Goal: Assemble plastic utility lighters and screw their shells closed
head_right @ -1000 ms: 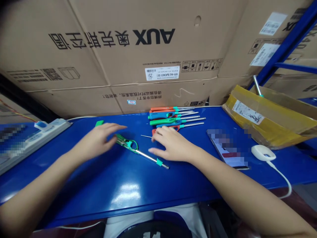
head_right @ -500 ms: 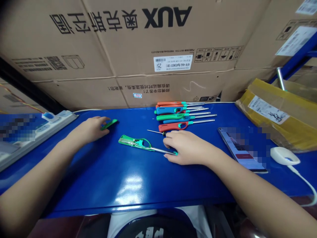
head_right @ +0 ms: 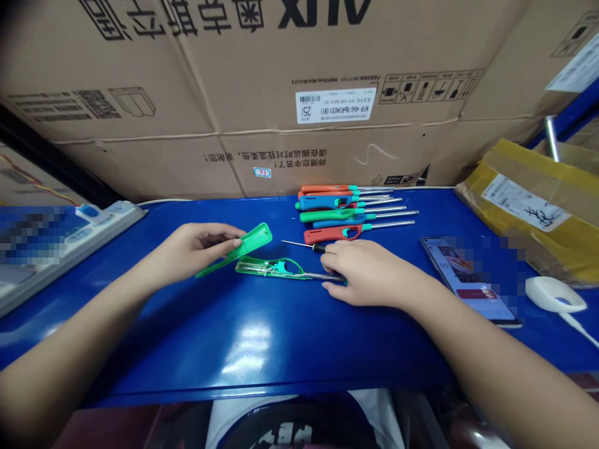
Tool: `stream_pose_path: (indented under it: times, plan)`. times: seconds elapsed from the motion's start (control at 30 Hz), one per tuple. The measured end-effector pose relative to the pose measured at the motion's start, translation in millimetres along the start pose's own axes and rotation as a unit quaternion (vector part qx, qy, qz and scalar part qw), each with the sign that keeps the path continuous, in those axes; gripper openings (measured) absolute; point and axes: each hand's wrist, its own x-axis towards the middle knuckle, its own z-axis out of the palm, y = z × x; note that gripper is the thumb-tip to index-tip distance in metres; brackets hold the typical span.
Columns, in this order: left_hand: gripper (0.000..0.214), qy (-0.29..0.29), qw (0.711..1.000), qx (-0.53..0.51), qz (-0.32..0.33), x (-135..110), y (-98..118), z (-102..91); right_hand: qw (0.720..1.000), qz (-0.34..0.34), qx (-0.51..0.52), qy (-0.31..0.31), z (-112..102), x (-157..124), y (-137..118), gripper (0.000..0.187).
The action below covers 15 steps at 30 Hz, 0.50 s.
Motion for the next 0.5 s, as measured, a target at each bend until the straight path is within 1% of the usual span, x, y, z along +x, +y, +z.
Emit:
stream_pose_path:
  times: [0.07,0.13,0.23,0.33,0.5]
  plan:
    - [0.034,0.021,0.998,0.032,0.039,2,-2,9.3,1.000,0.003,-0.009,0.017,4,3,-4,0.022]
    - [0.033,0.015,0.998,0.030,0.050,5,-6,17.4,1.000,-0.001,-0.009,0.022,9,7,-9,0.021]
    - [0.039,-0.003,1.000,-0.005,0.029,10,-13,24.7,1.000,-0.012,-0.002,0.019,13,10,-12,0.017]
    - [0.050,-0.014,0.999,-0.052,-0.001,12,-17,26.1,1.000,-0.023,0.007,0.014,11,8,-10,0.015]
    - [0.044,-0.052,0.986,-0.154,-0.036,13,-15,25.7,0.998,-0.041,0.039,-0.017,3,-1,-6,0.012]
